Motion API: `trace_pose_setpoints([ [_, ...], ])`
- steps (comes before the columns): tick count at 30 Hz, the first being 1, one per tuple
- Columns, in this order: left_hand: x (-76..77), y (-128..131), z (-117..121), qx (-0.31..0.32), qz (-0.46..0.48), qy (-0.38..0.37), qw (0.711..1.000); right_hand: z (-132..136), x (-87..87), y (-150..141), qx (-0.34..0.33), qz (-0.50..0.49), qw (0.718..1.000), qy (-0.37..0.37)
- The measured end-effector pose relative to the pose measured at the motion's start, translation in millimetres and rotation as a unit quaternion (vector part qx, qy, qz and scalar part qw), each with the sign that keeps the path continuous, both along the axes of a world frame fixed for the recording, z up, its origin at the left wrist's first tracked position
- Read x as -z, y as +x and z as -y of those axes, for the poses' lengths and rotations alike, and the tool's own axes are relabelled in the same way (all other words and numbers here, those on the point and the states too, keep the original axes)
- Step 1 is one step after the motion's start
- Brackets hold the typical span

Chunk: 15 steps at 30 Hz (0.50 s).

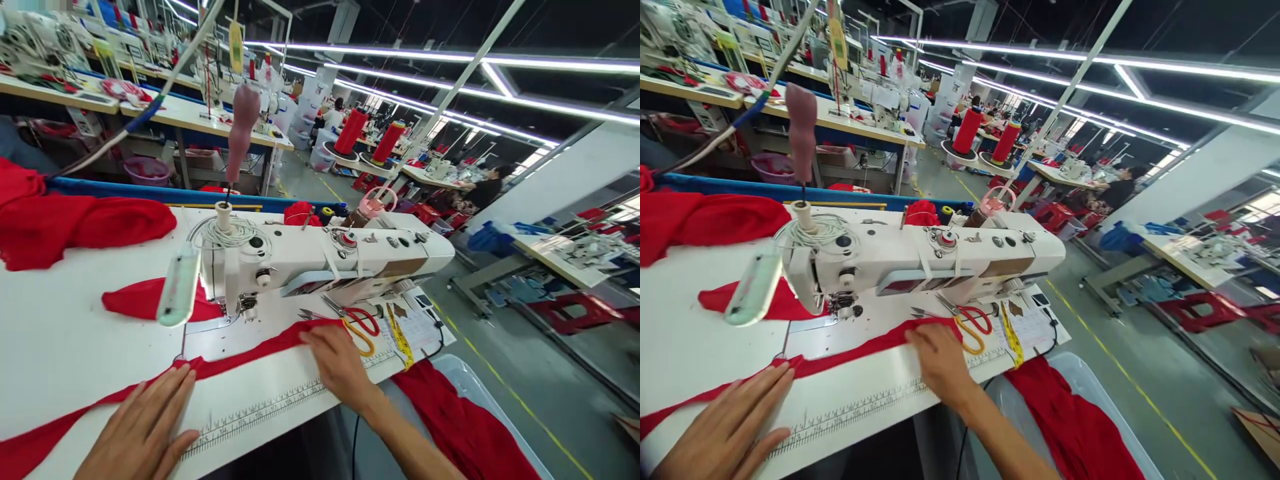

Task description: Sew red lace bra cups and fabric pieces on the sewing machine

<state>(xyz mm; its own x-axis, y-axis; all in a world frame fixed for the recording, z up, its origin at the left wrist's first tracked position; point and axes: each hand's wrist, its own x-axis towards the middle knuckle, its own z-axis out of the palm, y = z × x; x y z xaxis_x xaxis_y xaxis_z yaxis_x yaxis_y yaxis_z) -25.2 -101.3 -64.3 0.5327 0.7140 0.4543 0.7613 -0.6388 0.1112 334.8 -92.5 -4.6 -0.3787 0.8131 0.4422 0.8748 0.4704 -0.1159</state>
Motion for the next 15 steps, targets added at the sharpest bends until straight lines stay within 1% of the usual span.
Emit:
trace_pose_setpoints([
  [2,1.1,-4.5,1.4,0.003,0.005,0.002,1.000,1.1,-3.8,23.6,0.085,-0.005,0.996,0.035],
  [3,1.5,-5.4,1.7,0.003,0.007,0.002,1.000,1.6,-4.8,34.4,0.107,0.004,0.994,0.039],
  [4,1.8,-5.5,1.6,0.003,0.010,0.002,1.000,1.9,-4.9,43.2,0.114,0.018,0.993,0.036],
  [6,1.1,-4.4,0.4,-0.001,0.011,0.003,1.000,1.3,-1.7,52.7,0.104,0.051,0.993,0.026],
  [8,-3.2,-1.7,-0.5,0.000,0.008,0.011,1.000,-2.8,5.8,52.2,0.088,0.070,0.993,0.022],
  [11,-16.3,6.1,1.4,-0.005,-0.007,0.026,1.000,-19.2,18.7,40.5,0.078,0.064,0.994,0.036],
  [13,-25.5,13.5,4.1,-0.015,-0.025,0.031,0.999,-35.5,23.2,29.9,0.098,0.079,0.990,0.067],
  [15,-32.1,20.7,6.5,-0.024,-0.044,0.035,0.998,-49.7,22.3,19.9,0.138,0.110,0.979,0.098],
])
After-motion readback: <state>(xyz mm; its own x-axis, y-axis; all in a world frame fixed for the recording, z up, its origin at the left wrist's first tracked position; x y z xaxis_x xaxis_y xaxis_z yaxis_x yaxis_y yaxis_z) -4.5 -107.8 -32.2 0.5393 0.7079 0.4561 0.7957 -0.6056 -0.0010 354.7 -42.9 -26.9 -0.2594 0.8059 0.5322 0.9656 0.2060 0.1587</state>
